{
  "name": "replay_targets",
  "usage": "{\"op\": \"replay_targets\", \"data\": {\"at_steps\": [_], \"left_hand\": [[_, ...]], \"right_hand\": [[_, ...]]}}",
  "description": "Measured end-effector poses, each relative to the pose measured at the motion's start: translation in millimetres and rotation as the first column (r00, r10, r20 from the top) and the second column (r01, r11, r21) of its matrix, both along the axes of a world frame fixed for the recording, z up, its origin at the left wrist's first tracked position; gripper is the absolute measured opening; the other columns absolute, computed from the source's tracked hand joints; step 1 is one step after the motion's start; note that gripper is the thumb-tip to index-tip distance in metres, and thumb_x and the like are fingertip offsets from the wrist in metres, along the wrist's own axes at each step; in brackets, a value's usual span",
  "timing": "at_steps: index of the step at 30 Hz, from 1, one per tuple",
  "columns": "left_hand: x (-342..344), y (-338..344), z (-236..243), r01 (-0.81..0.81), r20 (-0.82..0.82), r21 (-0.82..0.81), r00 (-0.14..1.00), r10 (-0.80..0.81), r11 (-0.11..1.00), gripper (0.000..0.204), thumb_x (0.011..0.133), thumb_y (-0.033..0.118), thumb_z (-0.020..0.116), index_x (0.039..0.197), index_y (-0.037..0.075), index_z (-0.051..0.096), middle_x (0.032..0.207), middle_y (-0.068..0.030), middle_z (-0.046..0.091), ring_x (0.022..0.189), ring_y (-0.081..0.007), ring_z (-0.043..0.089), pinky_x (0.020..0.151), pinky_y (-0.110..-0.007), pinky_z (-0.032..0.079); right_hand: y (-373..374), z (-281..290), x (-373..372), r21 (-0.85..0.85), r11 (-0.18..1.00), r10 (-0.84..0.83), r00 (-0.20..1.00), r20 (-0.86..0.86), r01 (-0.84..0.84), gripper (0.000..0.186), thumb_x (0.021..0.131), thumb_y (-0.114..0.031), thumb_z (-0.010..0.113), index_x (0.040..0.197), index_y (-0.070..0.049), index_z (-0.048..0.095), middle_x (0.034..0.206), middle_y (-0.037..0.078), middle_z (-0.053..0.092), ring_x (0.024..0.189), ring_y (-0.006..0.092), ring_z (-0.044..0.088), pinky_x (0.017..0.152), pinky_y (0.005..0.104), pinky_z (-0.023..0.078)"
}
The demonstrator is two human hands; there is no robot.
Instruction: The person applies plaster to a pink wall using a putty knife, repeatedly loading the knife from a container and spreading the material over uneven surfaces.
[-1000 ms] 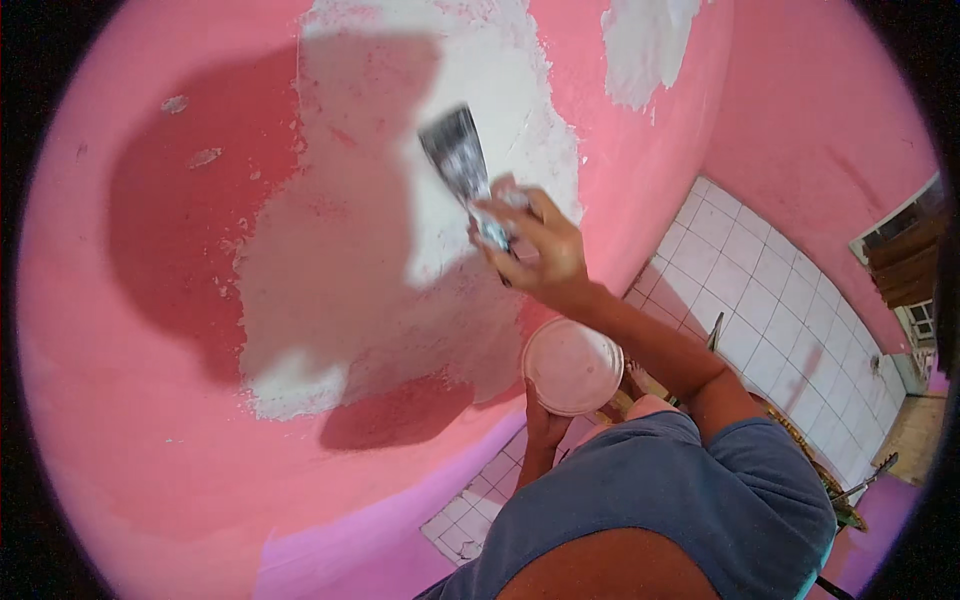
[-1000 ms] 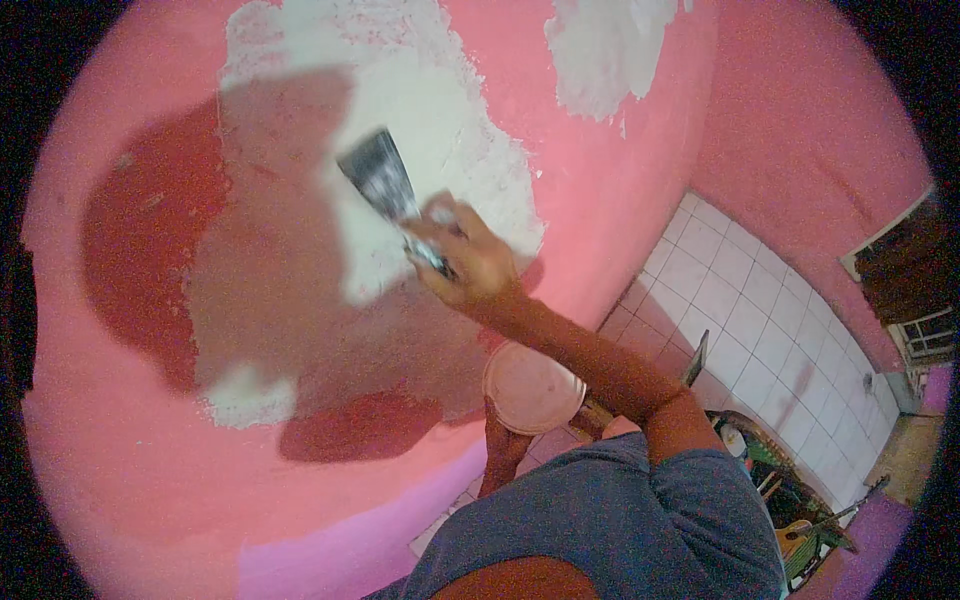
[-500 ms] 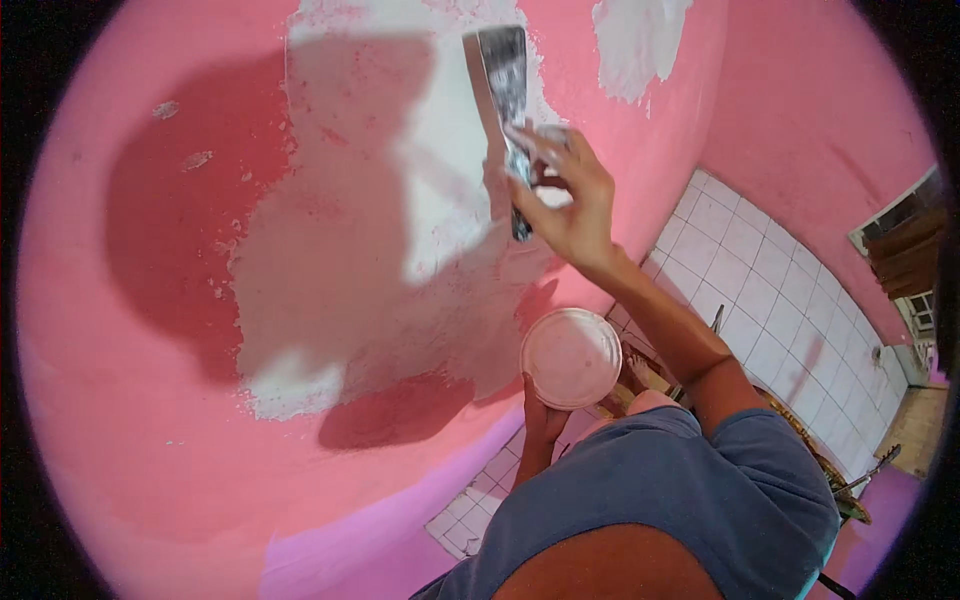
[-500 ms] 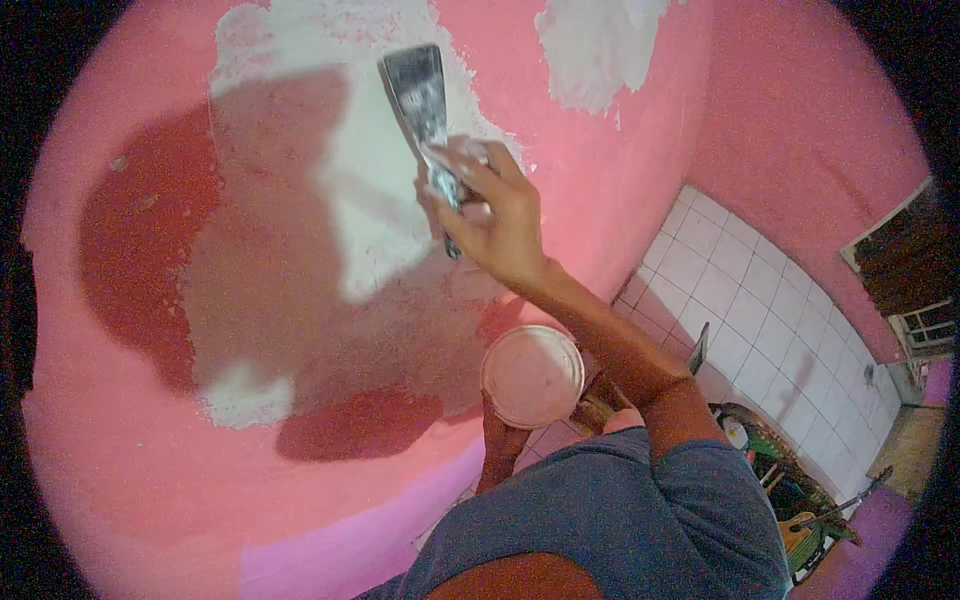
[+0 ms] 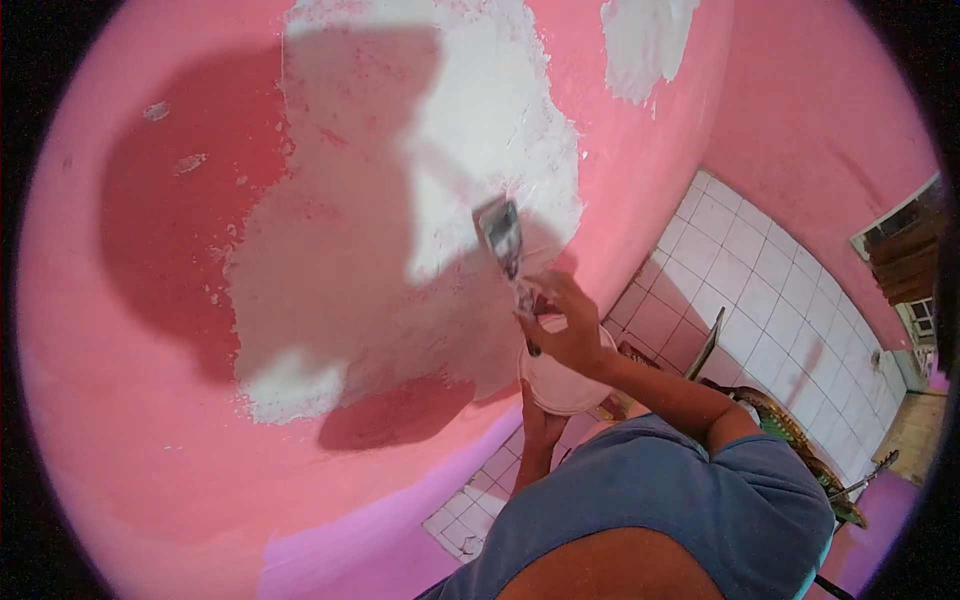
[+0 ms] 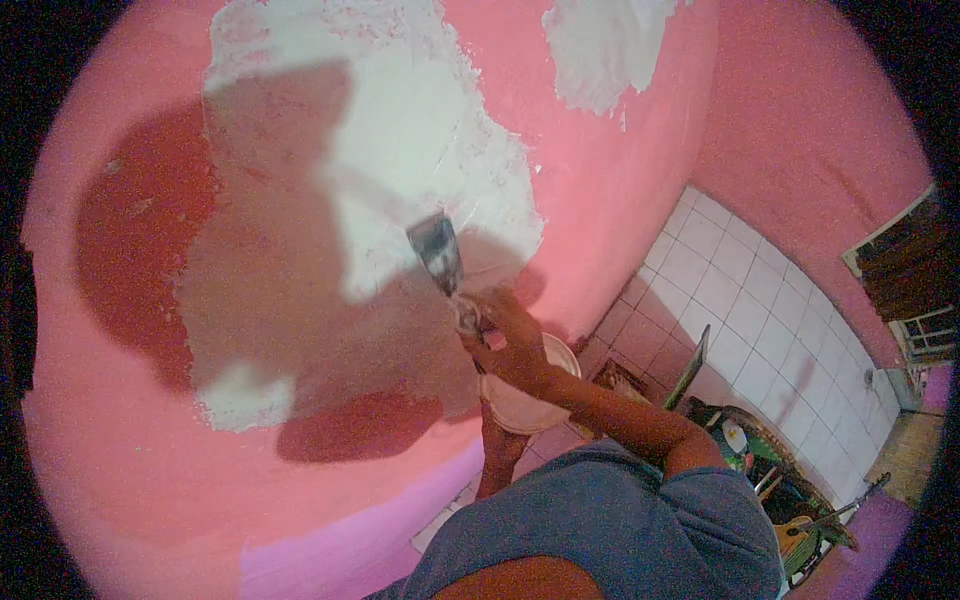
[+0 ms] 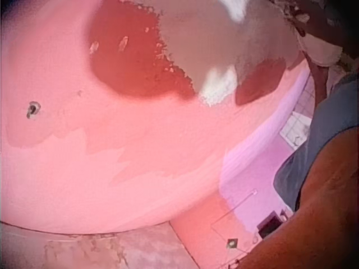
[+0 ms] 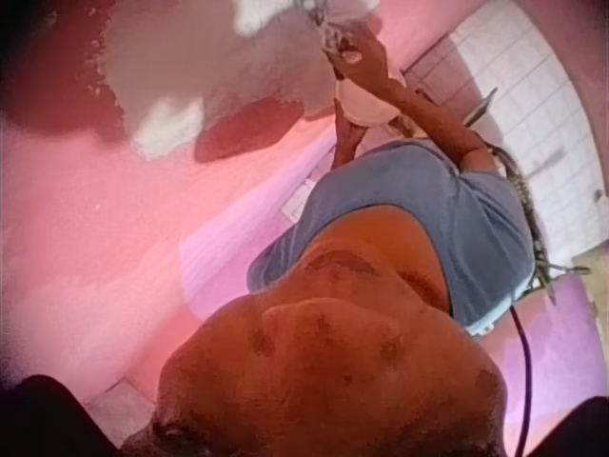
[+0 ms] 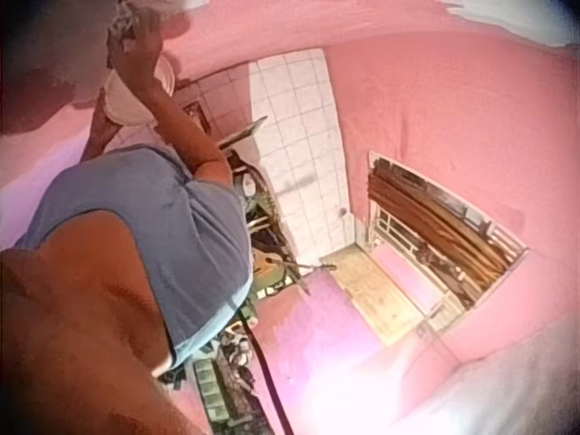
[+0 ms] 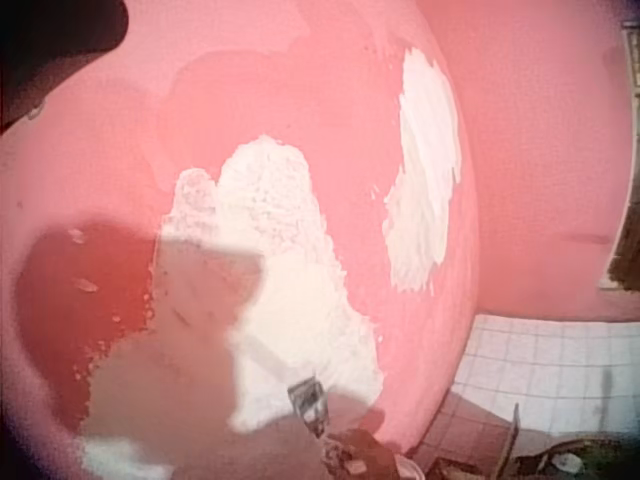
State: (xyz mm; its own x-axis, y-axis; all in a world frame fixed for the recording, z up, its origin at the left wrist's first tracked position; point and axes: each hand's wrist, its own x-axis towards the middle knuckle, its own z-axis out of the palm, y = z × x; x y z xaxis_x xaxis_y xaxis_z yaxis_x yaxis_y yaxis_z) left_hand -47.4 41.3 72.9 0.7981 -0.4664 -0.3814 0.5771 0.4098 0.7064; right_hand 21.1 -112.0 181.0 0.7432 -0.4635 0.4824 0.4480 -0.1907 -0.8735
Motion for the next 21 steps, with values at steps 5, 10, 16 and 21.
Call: {"op": "replay_targets", "data": {"at_steps": [5,10,16,21], "left_hand": [[1.0,0.5,-9.1,-0.091,-0.333,-0.190,0.943,0.023,0.978,0.066,0.091,0.058,0.033,0.140,0.014,0.027,0.140,-0.0119,0.036,0.126,-0.0314,0.039,0.102,-0.051,0.035],[3.3,-6.7,4.2,-0.168,-0.426,-0.372,0.905,-0.007,0.913,0.070,0.082,0.026,0.068,0.136,0.008,0.028,0.137,-0.0152,0.037,0.123,-0.0281,0.042,0.102,-0.044,0.037],[-6.4,-6.3,6.4,0.080,0.170,0.141,0.980,-0.104,0.987,0.062,0.093,0.053,0.035,0.140,0.015,0.027,0.140,-0.0110,0.036,0.126,-0.0311,0.039,0.102,-0.051,0.036],[-1.5,-0.4,-3.1,0.000,0.034,0.107,0.999,-0.004,0.994,0.063,0.093,0.055,0.033,0.141,0.015,0.027,0.141,-0.0103,0.036,0.126,-0.0308,0.039,0.103,-0.051,0.035]], "right_hand": [[-55.6,72.7,51.8,-0.022,0.972,-0.227,0.953,0.201,0.236,0.043,0.073,-0.007,0.070,0.115,-0.010,0.060,0.100,0.012,0.057,0.076,0.0177,0.059,0.064,0.0276,0.050],[-77.4,98.7,82.7,0.004,0.973,-0.224,0.941,0.253,0.231,0.041,0.073,-0.011,0.072,0.113,-0.008,0.062,0.100,0.012,0.057,0.076,0.0163,0.058,0.062,0.0267,0.050],[-25.2,15.9,43.9,-0.123,0.981,-0.140,0.984,0.110,0.153,0.040,0.073,-0.007,0.070,0.112,-0.007,0.061,0.099,0.014,0.057,0.079,0.0206,0.060,0.062,0.0294,0.051],[-5.9,7.8,-2.8,0.061,0.998,0.032,0.997,-0.077,-0.028,0.042,0.070,-0.002,0.070,0.111,-0.007,0.061,0.093,0.012,0.058,0.076,0.0183,0.060,0.062,0.0284,0.052]]}}
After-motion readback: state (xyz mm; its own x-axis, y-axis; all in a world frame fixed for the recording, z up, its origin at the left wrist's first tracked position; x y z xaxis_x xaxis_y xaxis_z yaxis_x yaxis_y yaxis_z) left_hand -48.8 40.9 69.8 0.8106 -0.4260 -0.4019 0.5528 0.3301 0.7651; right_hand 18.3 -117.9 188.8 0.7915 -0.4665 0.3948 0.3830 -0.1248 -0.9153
